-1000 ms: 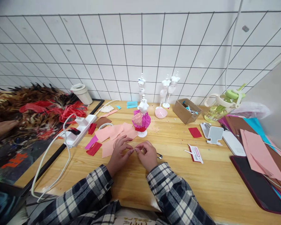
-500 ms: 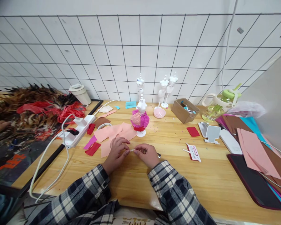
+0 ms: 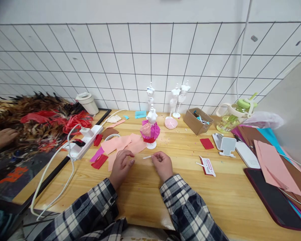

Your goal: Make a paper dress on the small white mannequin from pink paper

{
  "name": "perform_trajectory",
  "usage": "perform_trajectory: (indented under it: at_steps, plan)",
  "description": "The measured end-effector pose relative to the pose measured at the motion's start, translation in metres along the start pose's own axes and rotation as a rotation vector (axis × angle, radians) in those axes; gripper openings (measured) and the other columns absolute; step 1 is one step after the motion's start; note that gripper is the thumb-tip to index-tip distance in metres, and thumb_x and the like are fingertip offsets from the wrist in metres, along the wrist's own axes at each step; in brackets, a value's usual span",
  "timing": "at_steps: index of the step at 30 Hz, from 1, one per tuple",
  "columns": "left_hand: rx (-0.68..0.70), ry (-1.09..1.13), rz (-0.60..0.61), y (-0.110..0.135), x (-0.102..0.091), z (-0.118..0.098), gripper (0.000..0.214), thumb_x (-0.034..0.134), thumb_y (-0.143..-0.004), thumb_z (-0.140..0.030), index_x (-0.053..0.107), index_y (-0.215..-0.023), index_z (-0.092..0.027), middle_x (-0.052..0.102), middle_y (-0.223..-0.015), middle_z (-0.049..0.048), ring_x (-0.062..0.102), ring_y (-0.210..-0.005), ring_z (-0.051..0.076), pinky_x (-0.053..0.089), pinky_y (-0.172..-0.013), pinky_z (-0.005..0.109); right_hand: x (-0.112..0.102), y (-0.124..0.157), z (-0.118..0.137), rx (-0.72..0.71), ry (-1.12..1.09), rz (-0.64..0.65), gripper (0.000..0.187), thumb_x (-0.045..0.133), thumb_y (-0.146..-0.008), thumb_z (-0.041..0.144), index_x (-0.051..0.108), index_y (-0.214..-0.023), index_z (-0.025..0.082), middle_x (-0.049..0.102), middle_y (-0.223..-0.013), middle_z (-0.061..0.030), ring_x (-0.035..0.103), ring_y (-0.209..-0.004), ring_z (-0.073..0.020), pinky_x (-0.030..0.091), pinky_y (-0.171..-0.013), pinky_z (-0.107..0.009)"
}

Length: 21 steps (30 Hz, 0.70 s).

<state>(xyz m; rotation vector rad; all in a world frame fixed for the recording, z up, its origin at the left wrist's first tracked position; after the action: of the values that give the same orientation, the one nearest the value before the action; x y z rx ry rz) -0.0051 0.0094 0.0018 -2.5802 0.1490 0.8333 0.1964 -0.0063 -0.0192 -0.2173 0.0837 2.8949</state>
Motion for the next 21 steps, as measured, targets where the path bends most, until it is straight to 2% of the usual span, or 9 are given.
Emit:
perform_trajectory:
  at_steps: [1,3,5,8,14,21]
  plan:
    - [0.011,0.027,0.006,0.001,0.000,-0.001,0.025,0.051,-0.086,-0.043,0.063,-0.084,-0.021,0.064,-0.087,0.0065,0.055,-0.091,0.023,0.041,-0.086,0.039,-0.001,0.000,0.000,-0.053,0.075,-0.061,0.024,0.062,-0.075,0.042,0.061,-0.071,0.018,0.052,-0.052,0.0030,0.042,-0.042,-0.0104,0.036,-0.041,-0.024]
    - [0.057,0.056,0.100,0.003,0.005,-0.005,0.024,0.051,-0.087,-0.041,0.064,-0.080,-0.022,0.064,-0.079,0.0062,0.057,-0.084,0.021,0.043,-0.081,0.037,0.000,0.003,0.003,-0.223,0.283,-0.124,0.018,0.061,-0.077,0.035,0.063,-0.071,0.019,0.057,-0.059,-0.0001,0.050,-0.051,-0.0127,0.041,-0.051,-0.026]
    - [0.096,0.044,0.219,0.006,0.012,-0.009,0.022,0.051,-0.089,-0.037,0.067,-0.088,-0.022,0.067,-0.082,0.0064,0.058,-0.083,0.021,0.043,-0.080,0.036,0.004,0.009,0.007,-0.401,0.469,-0.102,0.014,0.059,-0.080,0.028,0.064,-0.071,0.020,0.062,-0.067,-0.0022,0.055,-0.061,-0.0147,0.043,-0.058,-0.027]
    - [0.090,-0.022,0.265,0.008,0.023,-0.013,0.025,0.045,-0.092,-0.033,0.068,-0.094,-0.023,0.067,-0.086,0.0066,0.058,-0.084,0.020,0.042,-0.078,0.035,0.011,0.018,0.010,-0.564,0.606,-0.032,0.011,0.057,-0.084,0.022,0.066,-0.077,0.021,0.066,-0.075,-0.0033,0.059,-0.070,-0.0166,0.044,-0.064,-0.028]
    - [0.090,-0.146,0.278,0.008,0.023,-0.011,0.026,0.043,-0.093,-0.031,0.067,-0.090,-0.021,0.067,-0.083,0.0074,0.056,-0.083,0.021,0.041,-0.077,0.036,0.014,0.023,0.010,-0.605,0.622,0.035,0.011,0.058,-0.084,0.020,0.068,-0.081,0.022,0.069,-0.078,-0.0033,0.062,-0.075,-0.0172,0.045,-0.068,-0.029]
    - [0.183,-0.132,0.301,0.007,0.018,-0.011,0.026,0.043,-0.093,-0.028,0.067,-0.093,-0.019,0.067,-0.087,0.0082,0.056,-0.085,0.021,0.042,-0.080,0.036,0.010,0.017,0.007,-0.527,0.573,0.173,0.014,0.060,-0.084,0.024,0.074,-0.086,0.024,0.070,-0.077,-0.0021,0.063,-0.072,-0.0163,0.047,-0.066,-0.028]
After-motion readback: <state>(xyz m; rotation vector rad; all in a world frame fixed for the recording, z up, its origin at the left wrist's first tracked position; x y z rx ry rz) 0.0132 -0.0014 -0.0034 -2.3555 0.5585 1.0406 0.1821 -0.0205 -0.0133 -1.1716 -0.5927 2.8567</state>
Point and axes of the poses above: each hand's wrist, its own y-axis away from the middle knuckle, its own x-axis out of the palm, z = x × y, the point moved 1 cm from there along -y, towards the middle knuckle
